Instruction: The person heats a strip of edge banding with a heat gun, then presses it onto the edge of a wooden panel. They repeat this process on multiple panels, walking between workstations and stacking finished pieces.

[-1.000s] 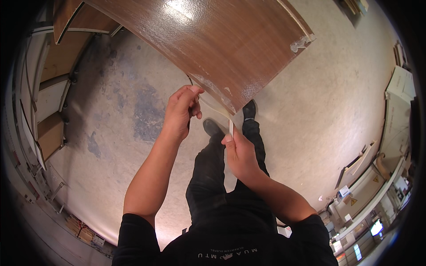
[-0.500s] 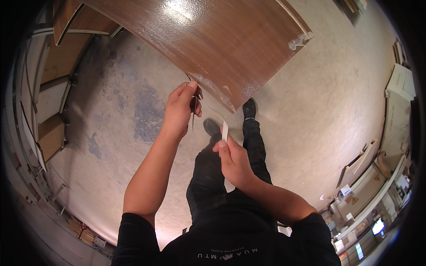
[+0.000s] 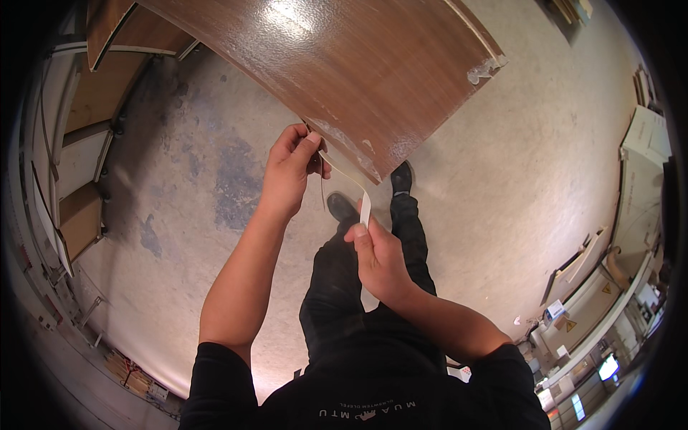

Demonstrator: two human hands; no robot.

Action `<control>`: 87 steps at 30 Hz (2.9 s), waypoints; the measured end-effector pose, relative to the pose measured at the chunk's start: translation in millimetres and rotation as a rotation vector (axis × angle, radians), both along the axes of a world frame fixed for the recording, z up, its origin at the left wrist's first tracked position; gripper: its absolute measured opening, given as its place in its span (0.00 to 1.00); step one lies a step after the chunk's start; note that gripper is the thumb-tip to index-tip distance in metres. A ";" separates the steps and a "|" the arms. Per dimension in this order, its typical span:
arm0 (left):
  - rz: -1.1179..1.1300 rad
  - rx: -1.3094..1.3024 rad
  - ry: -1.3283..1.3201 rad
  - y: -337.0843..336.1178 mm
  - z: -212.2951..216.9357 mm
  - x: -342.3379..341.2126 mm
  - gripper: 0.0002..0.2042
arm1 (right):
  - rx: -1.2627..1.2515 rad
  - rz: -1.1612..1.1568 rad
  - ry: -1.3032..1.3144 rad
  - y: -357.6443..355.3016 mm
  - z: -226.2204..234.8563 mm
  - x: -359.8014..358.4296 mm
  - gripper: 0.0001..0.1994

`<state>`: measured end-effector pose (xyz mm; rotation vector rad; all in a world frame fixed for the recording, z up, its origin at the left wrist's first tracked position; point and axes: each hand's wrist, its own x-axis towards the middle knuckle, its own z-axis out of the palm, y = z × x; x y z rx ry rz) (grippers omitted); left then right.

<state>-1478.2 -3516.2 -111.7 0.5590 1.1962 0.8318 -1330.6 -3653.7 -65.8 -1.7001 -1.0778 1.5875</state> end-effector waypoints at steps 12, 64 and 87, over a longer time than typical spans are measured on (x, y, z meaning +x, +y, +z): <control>-0.007 -0.090 -0.136 1.9 1.4 -13.8 0.10 | -0.093 -0.066 0.122 4.6 12.2 -6.4 0.22; 0.012 -0.002 -0.166 -7.5 7.0 -20.0 0.21 | 0.263 0.336 -0.458 38.9 -9.6 3.4 0.25; 0.036 -0.018 -0.145 -7.5 4.6 -15.3 0.13 | 0.158 0.259 -0.429 32.5 -10.9 10.6 0.23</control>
